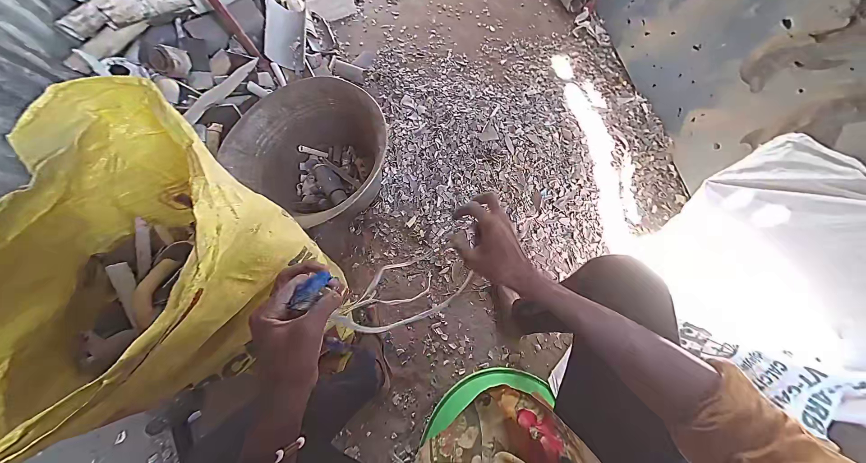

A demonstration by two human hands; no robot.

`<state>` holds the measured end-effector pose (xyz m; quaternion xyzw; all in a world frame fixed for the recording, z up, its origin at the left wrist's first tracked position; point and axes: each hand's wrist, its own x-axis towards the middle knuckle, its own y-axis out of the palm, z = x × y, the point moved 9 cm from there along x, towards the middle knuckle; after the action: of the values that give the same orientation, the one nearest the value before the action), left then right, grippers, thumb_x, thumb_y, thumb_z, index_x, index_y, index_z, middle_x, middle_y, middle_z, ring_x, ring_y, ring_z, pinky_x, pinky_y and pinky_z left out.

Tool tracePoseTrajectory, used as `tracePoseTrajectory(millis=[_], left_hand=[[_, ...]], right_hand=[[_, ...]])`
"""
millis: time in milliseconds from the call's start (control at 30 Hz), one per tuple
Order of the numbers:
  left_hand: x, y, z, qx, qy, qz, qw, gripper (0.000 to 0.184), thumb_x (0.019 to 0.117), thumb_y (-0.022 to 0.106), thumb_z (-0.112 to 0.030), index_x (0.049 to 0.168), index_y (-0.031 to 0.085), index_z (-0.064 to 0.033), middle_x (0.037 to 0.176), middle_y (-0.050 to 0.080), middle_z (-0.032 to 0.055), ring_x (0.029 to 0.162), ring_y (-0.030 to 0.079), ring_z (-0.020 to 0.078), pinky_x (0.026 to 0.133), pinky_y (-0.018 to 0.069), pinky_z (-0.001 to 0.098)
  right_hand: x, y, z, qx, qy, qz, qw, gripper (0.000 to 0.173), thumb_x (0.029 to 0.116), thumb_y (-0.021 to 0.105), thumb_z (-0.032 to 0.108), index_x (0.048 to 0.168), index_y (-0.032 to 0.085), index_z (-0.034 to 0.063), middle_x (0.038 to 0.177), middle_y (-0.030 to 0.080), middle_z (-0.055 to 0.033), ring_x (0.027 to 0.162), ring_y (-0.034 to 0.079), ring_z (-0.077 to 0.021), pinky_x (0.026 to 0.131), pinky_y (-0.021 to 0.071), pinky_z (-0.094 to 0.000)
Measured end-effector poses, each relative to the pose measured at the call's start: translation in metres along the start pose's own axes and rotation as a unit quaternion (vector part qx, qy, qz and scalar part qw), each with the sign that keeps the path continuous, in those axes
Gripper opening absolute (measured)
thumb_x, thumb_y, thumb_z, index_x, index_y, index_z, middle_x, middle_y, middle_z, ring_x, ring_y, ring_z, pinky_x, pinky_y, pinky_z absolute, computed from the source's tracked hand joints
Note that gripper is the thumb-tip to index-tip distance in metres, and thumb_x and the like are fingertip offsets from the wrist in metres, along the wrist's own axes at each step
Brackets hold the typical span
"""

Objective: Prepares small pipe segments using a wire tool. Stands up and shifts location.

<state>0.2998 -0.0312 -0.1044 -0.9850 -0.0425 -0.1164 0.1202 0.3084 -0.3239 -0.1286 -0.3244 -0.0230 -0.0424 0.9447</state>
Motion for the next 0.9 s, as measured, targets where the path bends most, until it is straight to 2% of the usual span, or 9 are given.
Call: tracePoseTrajectory(millis=[100,200,267,333,400,533,733,800,900], left_hand=[[-0.003,0.018,-0.008,-0.118,-0.027,0.001,0.993,0.028,0.0835,0.056,0.008,0.107,0.064,-0.0059,0.096,0.078,-0.0060,0.084,0.075,0.0089,0.078,0.0637,0.0264],[-0.006,0.039,-0.009,-0.256,-0.117,-0.011,0.959,0.020,0.1012,0.047,0.000,0.119,0.051,-0.0093,0.102,0.077,-0.0026,0.069,0.072,0.0068,0.062,0.0614,0.0205],[-0.003,0.041,-0.006,-0.343,-0.158,0.002,0.926,0.015,0.1099,0.039,-0.014,0.122,0.048,-0.0140,0.108,0.075,-0.0017,0.061,0.068,0.0037,0.053,0.0571,0.0165],[0.003,0.031,-0.007,-0.412,-0.162,-0.007,0.896,0.029,0.1127,0.030,-0.024,0.113,0.057,-0.0145,0.083,0.068,-0.0065,0.047,0.052,-0.0034,0.043,0.0460,0.0099],[0.010,0.014,-0.005,-0.406,-0.149,-0.033,0.901,0.037,0.1130,0.024,-0.025,0.094,0.055,-0.0179,0.063,0.052,-0.0120,0.040,0.038,-0.0065,0.039,0.0361,0.0077],[0.015,-0.013,-0.007,-0.169,-0.053,-0.053,0.983,0.010,0.1113,0.034,-0.025,0.116,0.036,-0.0165,0.074,0.050,-0.0105,0.046,0.039,-0.0030,0.042,0.0369,0.0116],[-0.025,0.049,-0.005,0.061,0.029,0.246,0.967,0.122,0.0850,0.056,-0.079,0.149,0.016,0.0168,0.124,0.061,0.0081,0.107,0.061,0.0023,0.090,0.0550,0.0242],[-0.036,0.064,0.007,0.064,-0.049,0.263,0.961,0.135,0.0708,0.078,-0.071,0.151,0.014,0.0159,0.130,0.056,0.0111,0.111,0.058,0.0021,0.094,0.0522,0.0231],[-0.040,0.076,0.018,0.042,-0.123,0.323,0.937,0.111,0.0724,0.089,-0.043,0.150,0.025,0.0027,0.119,0.062,-0.0012,0.101,0.063,-0.0054,0.088,0.0551,0.0177]], right_hand=[[-0.007,0.032,0.033,0.145,-0.054,0.104,0.983,0.062,0.0868,0.080,0.034,0.138,0.060,0.0045,0.125,0.059,-0.0169,0.080,0.059,-0.0144,0.069,0.0515,-0.0312],[-0.022,0.082,0.053,0.276,-0.036,0.271,0.922,0.085,0.0815,0.086,0.030,0.151,0.046,0.0020,0.134,0.054,-0.0198,0.093,0.059,-0.0143,0.076,0.0510,-0.0281],[-0.044,0.118,0.055,0.300,0.007,0.348,0.888,0.060,0.0811,0.086,0.020,0.132,0.061,0.0009,0.112,0.062,-0.0110,0.083,0.058,-0.0101,0.070,0.0510,-0.0264],[-0.070,0.152,0.046,0.271,0.070,0.441,0.853,0.029,0.0883,0.081,0.021,0.105,0.065,0.0027,0.073,0.059,-0.0018,0.055,0.052,-0.0067,0.052,0.0461,-0.0251],[-0.090,0.169,0.039,0.250,0.102,0.507,0.819,0.019,0.0989,0.069,0.022,0.097,0.064,0.0040,0.059,0.052,0.0011,0.044,0.046,-0.0057,0.044,0.0410,-0.0231],[-0.071,0.148,0.034,0.217,0.045,0.439,0.871,0.021,0.1043,0.058,0.023,0.102,0.065,0.0030,0.070,0.056,0.0001,0.051,0.047,-0.0047,0.049,0.0416,-0.0229],[-0.035,0.078,0.068,0.362,-0.054,0.309,0.878,0.017,0.1070,0.052,0.020,0.096,0.059,0.0088,0.070,0.057,0.0090,0.049,0.047,0.0041,0.045,0.0412,-0.0131],[-0.037,0.077,0.078,0.381,-0.070,0.326,0.862,0.017,0.1067,0.052,0.017,0.096,0.059,0.0072,0.071,0.059,0.0081,0.050,0.049,0.0044,0.045,0.0424,-0.0128],[-0.039,0.078,0.095,0.342,-0.164,0.327,0.866,0.019,0.1025,0.056,0.013,0.095,0.062,-0.0022,0.077,0.060,0.0005,0.062,0.056,0.0005,0.057,0.0481,-0.0167]])
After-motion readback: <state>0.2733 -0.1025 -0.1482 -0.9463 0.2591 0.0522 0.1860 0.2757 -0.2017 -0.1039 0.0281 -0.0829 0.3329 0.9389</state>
